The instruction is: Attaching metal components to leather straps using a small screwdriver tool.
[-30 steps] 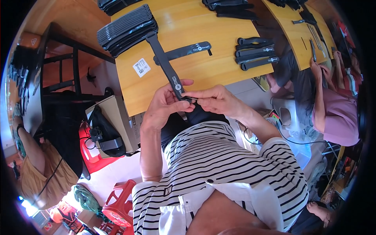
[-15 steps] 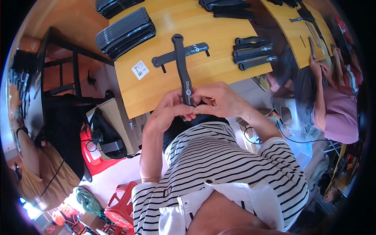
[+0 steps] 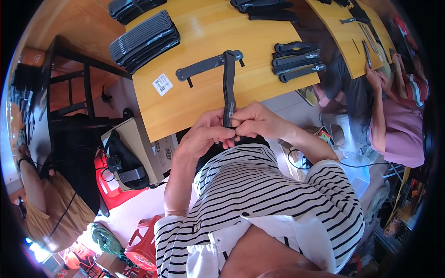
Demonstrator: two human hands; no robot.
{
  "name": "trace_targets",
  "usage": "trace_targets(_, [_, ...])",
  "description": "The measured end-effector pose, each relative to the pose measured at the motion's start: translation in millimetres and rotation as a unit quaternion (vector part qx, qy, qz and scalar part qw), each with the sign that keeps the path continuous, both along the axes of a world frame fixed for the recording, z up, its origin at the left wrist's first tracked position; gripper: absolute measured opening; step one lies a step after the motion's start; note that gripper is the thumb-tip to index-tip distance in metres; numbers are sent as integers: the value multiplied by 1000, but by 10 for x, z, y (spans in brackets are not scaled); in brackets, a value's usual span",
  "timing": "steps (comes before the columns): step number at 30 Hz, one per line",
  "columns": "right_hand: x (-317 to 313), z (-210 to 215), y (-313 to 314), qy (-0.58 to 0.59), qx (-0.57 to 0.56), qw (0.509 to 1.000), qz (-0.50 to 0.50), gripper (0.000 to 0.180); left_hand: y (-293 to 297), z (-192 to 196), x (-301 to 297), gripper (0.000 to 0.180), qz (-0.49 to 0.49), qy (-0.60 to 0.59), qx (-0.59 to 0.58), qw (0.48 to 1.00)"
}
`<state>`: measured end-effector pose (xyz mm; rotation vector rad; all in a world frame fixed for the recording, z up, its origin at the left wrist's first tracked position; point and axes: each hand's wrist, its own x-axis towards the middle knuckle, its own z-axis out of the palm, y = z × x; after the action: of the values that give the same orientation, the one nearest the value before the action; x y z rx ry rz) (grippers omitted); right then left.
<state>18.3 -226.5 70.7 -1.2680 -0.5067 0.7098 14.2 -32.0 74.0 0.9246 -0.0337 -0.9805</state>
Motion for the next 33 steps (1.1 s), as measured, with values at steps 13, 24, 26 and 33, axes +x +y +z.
trace_targets(13, [-58, -66, 136, -141, -113, 968, -175, 13, -145, -70, -77, 16, 57, -80, 182, 978])
trace_targets(24, [417, 47, -436, 203, 167, 888, -377, 26, -7, 35, -98, 26, 59, -101, 159, 980])
trace_targets(26, [649, 291, -773, 27, 74, 872, -483, 31, 154, -63, -73, 26, 114, -98, 143, 978])
trace_targets(33, [255, 235, -76, -223, -204, 921, -246, 24, -5, 56, 11, 27, 150, -113, 171, 967])
